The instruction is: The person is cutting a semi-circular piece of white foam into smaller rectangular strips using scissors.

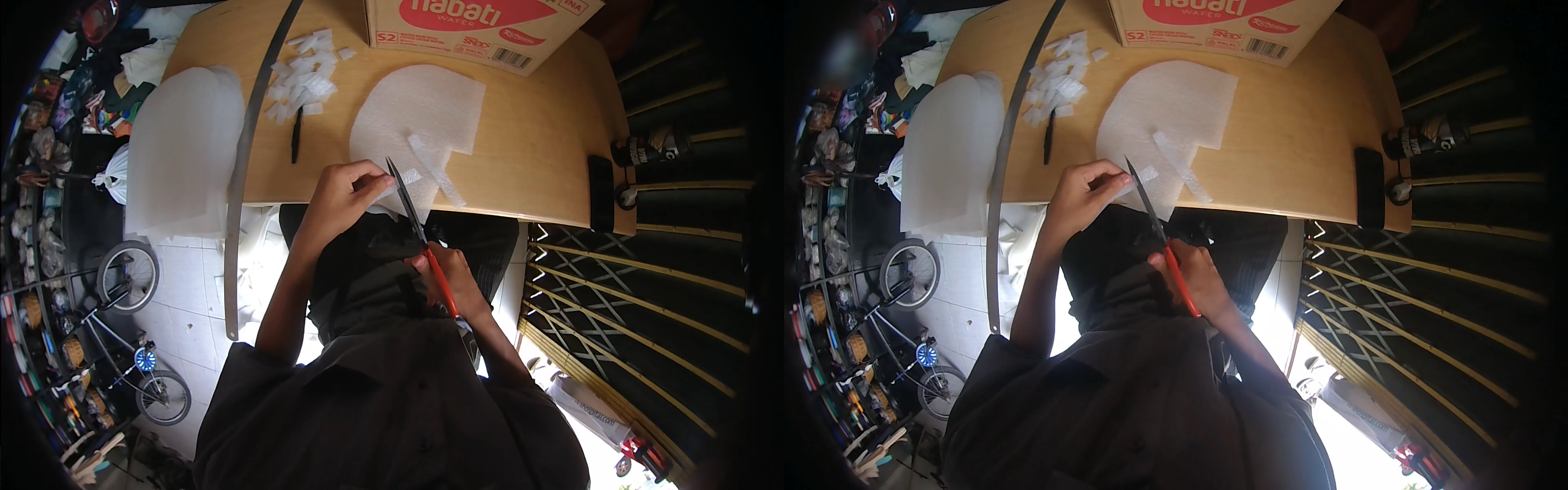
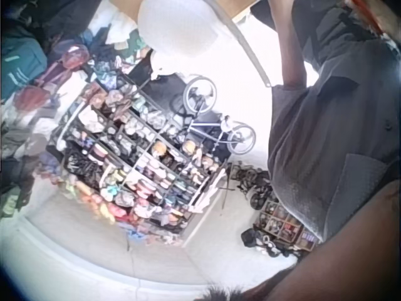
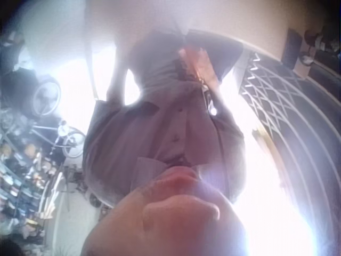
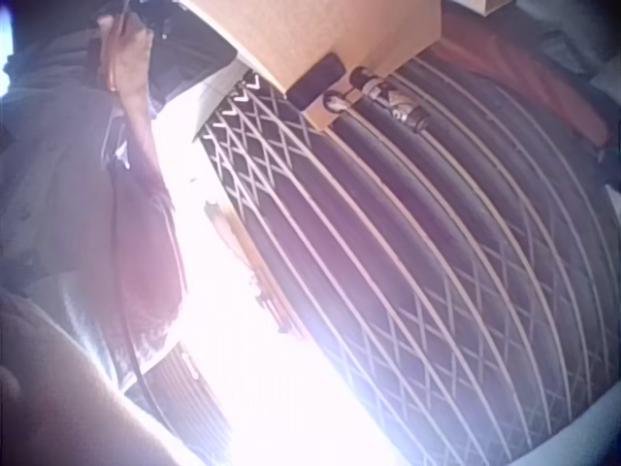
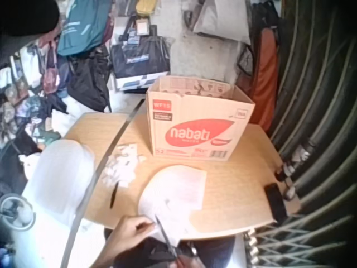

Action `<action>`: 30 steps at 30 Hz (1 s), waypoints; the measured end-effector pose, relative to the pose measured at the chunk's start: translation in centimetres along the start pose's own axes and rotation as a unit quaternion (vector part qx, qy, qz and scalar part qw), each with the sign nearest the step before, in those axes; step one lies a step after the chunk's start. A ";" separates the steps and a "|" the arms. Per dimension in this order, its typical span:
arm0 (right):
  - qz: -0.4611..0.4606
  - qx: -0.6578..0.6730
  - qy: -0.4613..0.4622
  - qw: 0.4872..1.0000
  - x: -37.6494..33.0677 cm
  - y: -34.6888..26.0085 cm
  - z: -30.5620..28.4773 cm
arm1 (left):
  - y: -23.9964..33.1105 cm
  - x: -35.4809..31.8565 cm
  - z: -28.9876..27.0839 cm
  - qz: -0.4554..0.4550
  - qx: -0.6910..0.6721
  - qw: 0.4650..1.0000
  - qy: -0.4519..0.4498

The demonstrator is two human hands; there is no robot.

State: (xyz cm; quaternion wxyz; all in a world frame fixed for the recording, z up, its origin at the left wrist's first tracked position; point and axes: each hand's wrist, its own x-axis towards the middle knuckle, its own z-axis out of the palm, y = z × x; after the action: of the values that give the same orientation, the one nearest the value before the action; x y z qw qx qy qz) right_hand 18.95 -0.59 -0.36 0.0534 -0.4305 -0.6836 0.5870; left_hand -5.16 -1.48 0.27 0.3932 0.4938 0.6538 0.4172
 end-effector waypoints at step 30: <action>-0.009 0.075 -0.087 0.993 -0.5 -0.3 -0.7 | -1.3 0.7 1.3 0.056 -0.043 0.996 0.053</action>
State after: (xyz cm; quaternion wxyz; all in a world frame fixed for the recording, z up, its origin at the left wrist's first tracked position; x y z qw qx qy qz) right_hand 19.50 -0.38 0.35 0.0309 -0.3663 -0.6433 0.6716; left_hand -4.52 -0.79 -1.41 0.3546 0.4894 0.6268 0.4918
